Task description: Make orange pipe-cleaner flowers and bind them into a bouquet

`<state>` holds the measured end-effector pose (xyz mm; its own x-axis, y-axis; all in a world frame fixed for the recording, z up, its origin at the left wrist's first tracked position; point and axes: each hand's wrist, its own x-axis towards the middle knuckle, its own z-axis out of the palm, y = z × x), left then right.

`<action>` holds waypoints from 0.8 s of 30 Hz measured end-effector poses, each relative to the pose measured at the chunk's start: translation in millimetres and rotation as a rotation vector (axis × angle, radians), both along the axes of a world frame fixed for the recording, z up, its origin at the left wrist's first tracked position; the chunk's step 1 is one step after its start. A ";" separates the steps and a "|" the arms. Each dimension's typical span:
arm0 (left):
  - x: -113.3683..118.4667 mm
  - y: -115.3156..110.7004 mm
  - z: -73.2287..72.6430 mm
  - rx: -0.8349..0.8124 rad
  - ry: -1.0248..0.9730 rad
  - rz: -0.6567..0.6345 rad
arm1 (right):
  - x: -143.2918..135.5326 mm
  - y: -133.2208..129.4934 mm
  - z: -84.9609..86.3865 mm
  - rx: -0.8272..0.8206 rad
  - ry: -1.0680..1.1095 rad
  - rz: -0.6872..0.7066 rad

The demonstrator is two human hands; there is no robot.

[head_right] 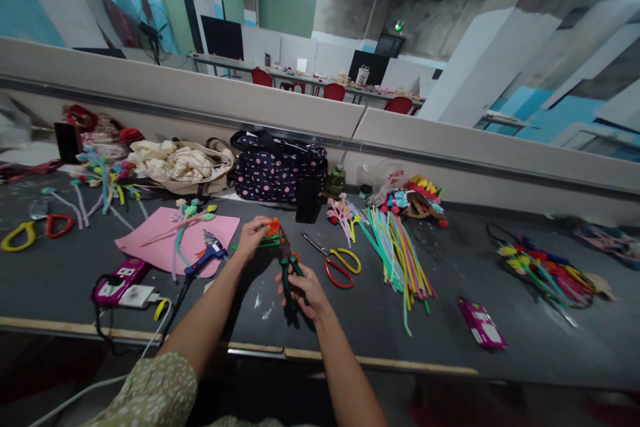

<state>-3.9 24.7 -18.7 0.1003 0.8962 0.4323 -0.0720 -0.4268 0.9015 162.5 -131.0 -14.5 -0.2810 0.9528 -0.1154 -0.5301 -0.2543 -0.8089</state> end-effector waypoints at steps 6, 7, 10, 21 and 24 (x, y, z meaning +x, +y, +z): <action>-1.6 1.4 -1.0 0.008 -0.001 0.020 | 0.6 -3.1 2.8 -0.027 0.041 -0.006; -1.8 1.7 -1.5 0.004 -0.003 0.023 | 0.7 -3.6 2.6 -0.029 0.049 -0.007; -1.8 2.7 -3.3 0.003 -0.004 0.031 | 1.5 -4.5 0.8 -0.032 0.066 -0.003; -2.1 2.9 -5.3 0.039 0.042 0.020 | 0.5 -4.3 -1.3 -0.037 0.068 0.020; -3.0 4.3 -7.3 0.068 0.054 0.018 | 0.2 -3.8 -1.6 -0.040 0.055 0.020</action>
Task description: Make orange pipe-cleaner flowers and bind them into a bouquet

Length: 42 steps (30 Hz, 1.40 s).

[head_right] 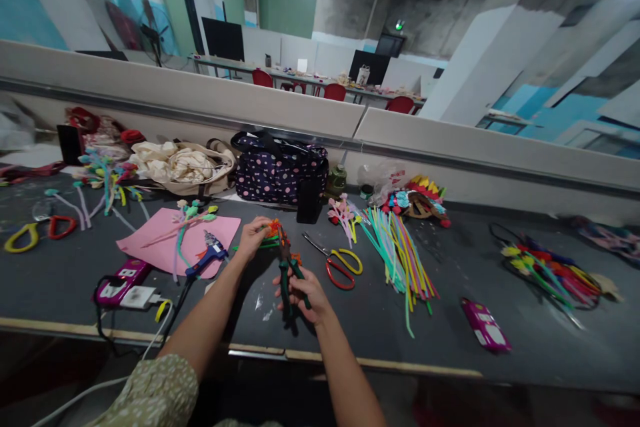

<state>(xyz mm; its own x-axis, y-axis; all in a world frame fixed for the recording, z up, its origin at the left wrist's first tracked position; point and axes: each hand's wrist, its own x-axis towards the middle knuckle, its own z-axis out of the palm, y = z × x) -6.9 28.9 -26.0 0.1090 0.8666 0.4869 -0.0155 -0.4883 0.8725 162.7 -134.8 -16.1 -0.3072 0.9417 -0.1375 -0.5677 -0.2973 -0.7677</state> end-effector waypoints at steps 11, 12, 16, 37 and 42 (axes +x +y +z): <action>-1.7 0.9 0.3 0.090 0.078 0.014 | 1.0 -1.7 5.8 0.006 -0.041 -0.014; -1.8 0.5 0.8 0.094 0.085 0.014 | 1.1 -2.0 6.1 0.003 -0.040 -0.013; -2.1 -0.6 2.2 0.098 0.095 0.025 | 1.2 -2.3 5.8 -0.012 -0.034 -0.005; -4.4 -1.0 8.9 0.176 0.148 0.050 | -5.5 -5.1 10.5 0.000 -0.139 -0.072; -3.0 -1.7 10.2 0.188 0.170 0.063 | -8.0 -7.9 12.1 0.005 -0.156 -0.099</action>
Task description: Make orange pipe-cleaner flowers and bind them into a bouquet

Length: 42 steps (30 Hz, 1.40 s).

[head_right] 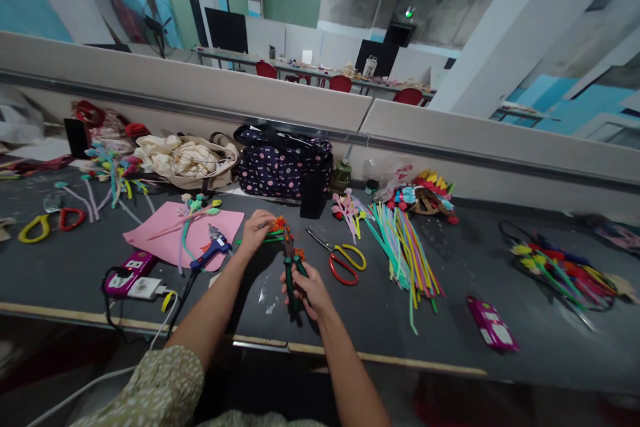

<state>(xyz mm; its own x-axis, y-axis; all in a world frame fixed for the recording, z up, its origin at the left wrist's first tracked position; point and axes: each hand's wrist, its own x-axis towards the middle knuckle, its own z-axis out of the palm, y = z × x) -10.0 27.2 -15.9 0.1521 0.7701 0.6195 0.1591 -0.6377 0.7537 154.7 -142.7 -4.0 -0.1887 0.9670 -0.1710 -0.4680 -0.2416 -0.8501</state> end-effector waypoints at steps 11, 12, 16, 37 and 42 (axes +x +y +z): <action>-0.4 0.6 -5.2 -0.053 -0.056 0.009 | 2.8 -2.5 0.8 0.001 0.023 0.051; -0.6 0.3 -5.0 -0.059 -0.063 0.012 | 2.7 -2.7 0.6 0.002 0.026 0.053; -0.5 -1.2 -3.2 -0.077 -0.070 0.008 | 1.9 -2.7 0.9 0.001 0.029 0.057; 1.1 2.5 -7.0 0.002 -0.073 0.014 | -8.4 -2.8 5.9 0.030 -0.133 -0.070; 1.6 2.2 -11.4 -0.104 -0.164 0.055 | -3.4 -4.3 12.5 0.022 -0.081 0.013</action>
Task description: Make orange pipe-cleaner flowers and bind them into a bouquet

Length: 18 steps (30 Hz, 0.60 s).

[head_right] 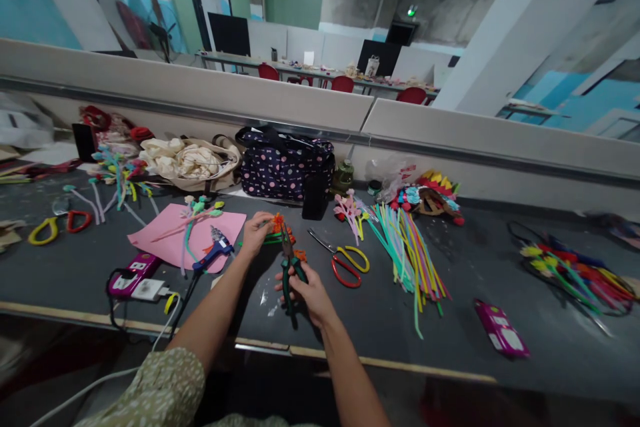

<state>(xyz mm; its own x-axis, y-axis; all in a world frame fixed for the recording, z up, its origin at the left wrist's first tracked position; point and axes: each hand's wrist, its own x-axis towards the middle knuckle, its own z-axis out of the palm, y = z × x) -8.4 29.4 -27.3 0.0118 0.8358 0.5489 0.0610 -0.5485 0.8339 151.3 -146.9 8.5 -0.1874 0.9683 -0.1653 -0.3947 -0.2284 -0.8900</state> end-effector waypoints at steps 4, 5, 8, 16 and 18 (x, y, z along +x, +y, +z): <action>-1.1 -0.2 -0.8 -0.149 -0.173 -0.005 | -0.7 -1.2 -1.3 0.024 0.045 0.040; -1.5 -0.1 -0.4 -0.192 -0.231 -0.022 | -1.0 -0.6 -2.1 0.033 0.059 0.046; -2.3 0.5 1.0 -0.260 -0.352 -0.068 | -0.5 4.5 -4.0 0.046 0.096 0.067; -3.9 -0.6 4.4 -0.261 -0.373 -0.091 | 11.0 33.7 -12.9 0.080 0.143 0.187; -3.8 -1.7 6.0 -0.273 -0.393 -0.108 | 13.4 39.8 -17.8 0.083 0.149 0.208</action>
